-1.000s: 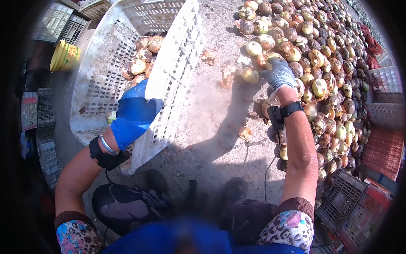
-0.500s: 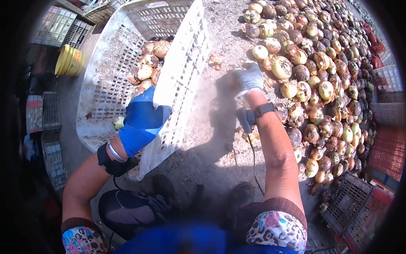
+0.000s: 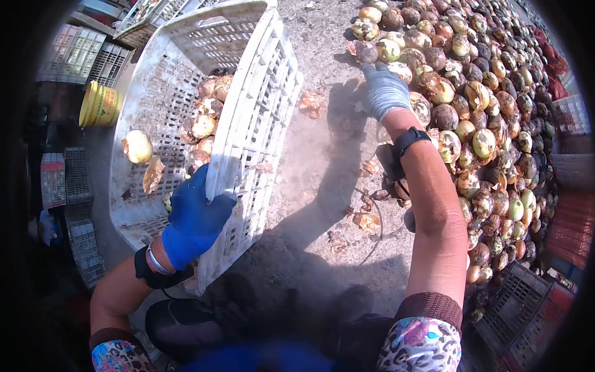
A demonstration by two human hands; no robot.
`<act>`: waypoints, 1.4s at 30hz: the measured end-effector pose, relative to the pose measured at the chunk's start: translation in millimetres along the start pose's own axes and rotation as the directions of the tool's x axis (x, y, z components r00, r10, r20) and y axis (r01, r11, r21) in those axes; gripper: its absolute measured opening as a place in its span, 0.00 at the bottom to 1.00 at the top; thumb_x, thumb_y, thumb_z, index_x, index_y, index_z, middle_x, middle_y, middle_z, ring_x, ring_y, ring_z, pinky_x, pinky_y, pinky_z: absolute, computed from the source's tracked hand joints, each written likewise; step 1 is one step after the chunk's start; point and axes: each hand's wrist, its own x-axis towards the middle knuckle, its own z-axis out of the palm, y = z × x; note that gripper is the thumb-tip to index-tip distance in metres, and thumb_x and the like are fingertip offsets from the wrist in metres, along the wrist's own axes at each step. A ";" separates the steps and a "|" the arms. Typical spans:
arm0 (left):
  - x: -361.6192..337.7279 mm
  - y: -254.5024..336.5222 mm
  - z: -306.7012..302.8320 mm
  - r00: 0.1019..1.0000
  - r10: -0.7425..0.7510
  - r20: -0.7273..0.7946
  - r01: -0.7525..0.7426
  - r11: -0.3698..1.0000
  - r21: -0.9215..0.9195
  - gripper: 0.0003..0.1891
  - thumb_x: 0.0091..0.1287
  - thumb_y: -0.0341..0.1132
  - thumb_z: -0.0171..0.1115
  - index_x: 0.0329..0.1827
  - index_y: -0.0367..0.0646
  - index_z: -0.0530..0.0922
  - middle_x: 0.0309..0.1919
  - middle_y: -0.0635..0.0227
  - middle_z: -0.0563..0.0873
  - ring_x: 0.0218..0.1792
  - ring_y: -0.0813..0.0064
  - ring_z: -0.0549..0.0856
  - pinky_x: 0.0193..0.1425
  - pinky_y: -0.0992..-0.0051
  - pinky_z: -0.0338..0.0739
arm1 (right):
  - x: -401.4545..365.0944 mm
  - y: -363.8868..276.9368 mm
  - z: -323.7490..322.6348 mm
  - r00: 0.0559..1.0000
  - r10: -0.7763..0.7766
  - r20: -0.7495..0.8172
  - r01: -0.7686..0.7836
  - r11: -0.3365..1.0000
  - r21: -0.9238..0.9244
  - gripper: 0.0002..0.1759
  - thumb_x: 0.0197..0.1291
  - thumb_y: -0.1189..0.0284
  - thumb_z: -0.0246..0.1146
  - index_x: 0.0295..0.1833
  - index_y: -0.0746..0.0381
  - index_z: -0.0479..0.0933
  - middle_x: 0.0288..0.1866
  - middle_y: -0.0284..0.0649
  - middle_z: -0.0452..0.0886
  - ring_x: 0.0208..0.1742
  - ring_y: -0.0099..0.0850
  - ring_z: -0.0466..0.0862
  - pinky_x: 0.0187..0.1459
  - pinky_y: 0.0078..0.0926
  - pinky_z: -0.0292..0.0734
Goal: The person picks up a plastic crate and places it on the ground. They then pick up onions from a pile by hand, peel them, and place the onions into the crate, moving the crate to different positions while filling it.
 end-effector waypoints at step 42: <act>0.0 2.0 -1.8 1.000 -0.024 0.020 0.024 1.000 -0.017 0.24 0.61 0.33 0.68 0.60 0.33 0.78 0.42 0.50 0.89 0.43 0.56 0.91 0.49 0.63 0.83 | 12.5 55.6 20.7 0.946 0.304 0.108 -0.317 0.939 0.133 0.28 0.63 0.57 0.63 0.64 0.59 0.78 0.58 0.54 0.83 0.62 0.48 0.82 0.61 0.38 0.77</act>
